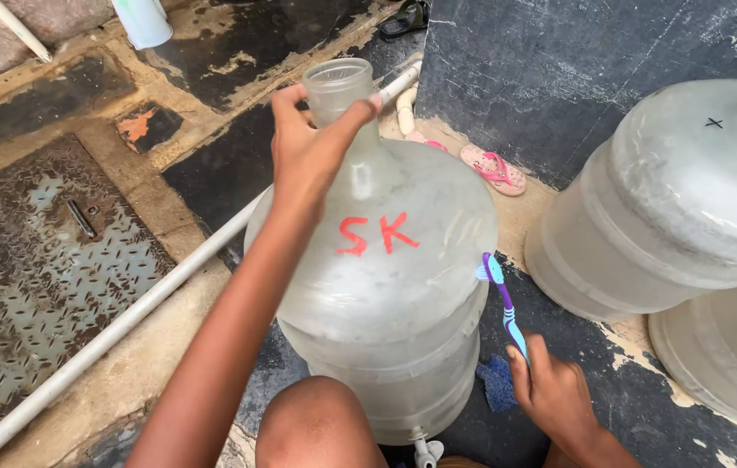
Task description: Cleaning the neck and exterior of large water carboys using a toothbrush.
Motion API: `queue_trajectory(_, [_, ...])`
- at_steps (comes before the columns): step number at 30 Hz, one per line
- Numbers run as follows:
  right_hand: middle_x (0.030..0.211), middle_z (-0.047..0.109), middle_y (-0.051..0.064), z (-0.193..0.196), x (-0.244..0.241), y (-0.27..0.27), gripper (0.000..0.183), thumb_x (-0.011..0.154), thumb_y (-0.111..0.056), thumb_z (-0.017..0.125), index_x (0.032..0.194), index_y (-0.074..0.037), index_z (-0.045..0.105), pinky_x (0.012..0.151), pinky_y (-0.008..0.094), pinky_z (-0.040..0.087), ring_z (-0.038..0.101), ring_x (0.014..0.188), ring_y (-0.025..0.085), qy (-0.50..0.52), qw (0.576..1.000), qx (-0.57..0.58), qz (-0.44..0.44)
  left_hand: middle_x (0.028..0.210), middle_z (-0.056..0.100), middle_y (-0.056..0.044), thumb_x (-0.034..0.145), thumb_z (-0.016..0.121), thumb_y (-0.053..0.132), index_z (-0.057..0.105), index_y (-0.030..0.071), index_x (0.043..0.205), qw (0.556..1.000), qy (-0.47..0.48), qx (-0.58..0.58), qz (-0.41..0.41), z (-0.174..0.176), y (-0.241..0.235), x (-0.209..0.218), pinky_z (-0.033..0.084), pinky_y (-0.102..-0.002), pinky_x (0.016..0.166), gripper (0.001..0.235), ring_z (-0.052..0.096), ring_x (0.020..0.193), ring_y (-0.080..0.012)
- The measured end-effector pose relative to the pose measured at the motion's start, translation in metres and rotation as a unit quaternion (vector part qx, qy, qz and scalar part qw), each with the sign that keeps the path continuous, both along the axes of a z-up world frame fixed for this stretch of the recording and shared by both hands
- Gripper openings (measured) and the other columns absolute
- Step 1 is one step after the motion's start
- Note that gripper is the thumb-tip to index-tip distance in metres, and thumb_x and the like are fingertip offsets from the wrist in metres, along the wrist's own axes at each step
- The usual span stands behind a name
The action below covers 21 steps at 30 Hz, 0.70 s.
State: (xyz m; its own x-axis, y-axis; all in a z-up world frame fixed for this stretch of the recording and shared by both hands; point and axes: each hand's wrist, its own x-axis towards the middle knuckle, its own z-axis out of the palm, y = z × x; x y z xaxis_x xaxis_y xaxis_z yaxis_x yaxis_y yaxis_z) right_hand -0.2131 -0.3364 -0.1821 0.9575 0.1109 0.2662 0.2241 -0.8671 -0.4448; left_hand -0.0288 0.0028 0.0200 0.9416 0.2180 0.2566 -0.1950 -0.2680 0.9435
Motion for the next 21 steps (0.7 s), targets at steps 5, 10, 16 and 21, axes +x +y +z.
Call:
queue_trajectory(5, [0.046, 0.059, 0.012, 0.025, 0.000, 0.001, 0.035, 0.093, -0.022, 0.061, 0.123, -0.005, 0.058, 0.040, 0.045, 0.048, 0.062, 0.038, 0.032, -0.052, 0.996, 0.005, 0.072, 0.102, 0.077, -0.014, 0.068, 0.086, 0.047, 0.054, 0.002, 0.123, 0.989, -0.082, -0.045, 0.112, 0.000, -0.019, 0.002, 0.060, -0.031, 0.084, 0.078, 0.078, 0.090, -0.0192])
queue_trajectory(10, [0.056, 0.063, 0.015, 0.080, 0.006, -0.006, 0.049, 0.096, -0.024, 0.061, 0.143, -0.012, 0.054, 0.047, 0.043, 0.051, 0.065, 0.045, 0.028, 0.055, 0.997, 0.043, 0.015, 0.104, 0.077, -0.011, 0.067, 0.083, 0.043, 0.063, 0.004, 0.111, 0.997, -0.072, 0.021, -0.026, 0.013, -0.009, 0.016, 0.059, -0.031, 0.082, 0.062, 0.076, 0.092, -0.0176])
queue_trajectory(16, [0.084, 0.068, 0.017, 0.163, 0.022, 0.016, 0.042, 0.097, -0.024, 0.056, 0.138, -0.013, 0.060, 0.057, 0.042, 0.054, 0.067, 0.061, 0.028, 0.064, 0.995, 0.069, 0.030, 0.100, 0.077, -0.013, 0.062, 0.082, 0.038, 0.061, 0.003, 0.105, 0.997, -0.071, -0.014, 0.034, 0.014, -0.051, 0.018, 0.059, -0.034, 0.082, 0.059, 0.076, 0.091, -0.0221])
queue_trajectory(21, [0.074, 0.068, 0.021, 0.179, 0.070, 0.010, 0.030, 0.104, -0.027, 0.047, 0.122, -0.005, 0.056, 0.059, 0.049, 0.052, 0.068, 0.058, 0.037, 0.059, 0.995, -0.045, 0.065, 0.098, 0.075, -0.016, 0.065, 0.083, 0.041, 0.054, 0.002, 0.107, 0.991, -0.113, -0.009, 0.077, 0.010, -0.074, 0.017, 0.059, -0.036, 0.082, 0.065, 0.077, 0.090, -0.0254])
